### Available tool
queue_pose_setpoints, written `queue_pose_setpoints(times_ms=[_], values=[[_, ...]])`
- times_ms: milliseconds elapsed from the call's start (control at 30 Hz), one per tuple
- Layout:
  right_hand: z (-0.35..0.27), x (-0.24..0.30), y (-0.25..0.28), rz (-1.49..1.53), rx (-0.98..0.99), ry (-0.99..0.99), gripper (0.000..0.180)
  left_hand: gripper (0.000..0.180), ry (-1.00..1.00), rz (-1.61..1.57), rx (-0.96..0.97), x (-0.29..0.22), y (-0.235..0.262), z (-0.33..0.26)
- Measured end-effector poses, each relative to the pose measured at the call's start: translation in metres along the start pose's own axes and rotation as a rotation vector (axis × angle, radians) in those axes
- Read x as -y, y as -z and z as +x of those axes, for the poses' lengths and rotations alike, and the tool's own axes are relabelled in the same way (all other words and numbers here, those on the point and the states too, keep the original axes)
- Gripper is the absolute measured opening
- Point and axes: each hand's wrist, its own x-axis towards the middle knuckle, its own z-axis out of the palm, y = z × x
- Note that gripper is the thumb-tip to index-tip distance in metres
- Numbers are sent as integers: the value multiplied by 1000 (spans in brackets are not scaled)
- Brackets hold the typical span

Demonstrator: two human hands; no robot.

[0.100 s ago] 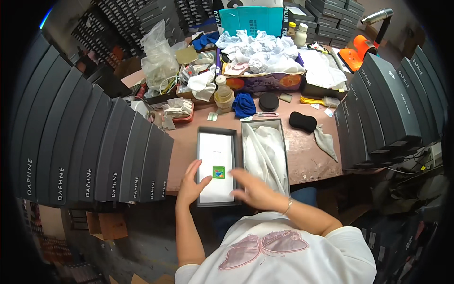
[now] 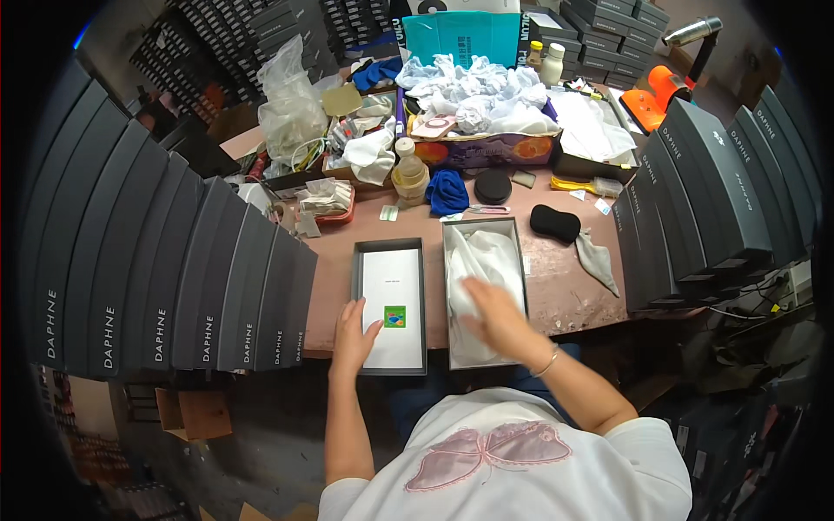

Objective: Packing white high-heeled shoes into boxes using tissue paper and adding silica gel packets.

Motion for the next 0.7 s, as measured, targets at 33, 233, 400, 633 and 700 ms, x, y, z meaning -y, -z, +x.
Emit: queue_pose_setpoints(times_ms=[33,233,400,633,700], values=[[4,-21,16,-246,-6,-106,63,54,-157,17,-60,-17,-4,4],[9,-101,-4,-711,105,-85,59,48,-696,-45,61,-156,-98,32],[40,-119,13,-368,43,-206,51,26,-638,-13,35,-126,-122,37],[47,-79,72,-189,-144,65,49,18,-647,21,-11,-129,-122,34],[40,-86,34,-380,60,-56,49,18,-662,-8,-28,-129,-125,35]])
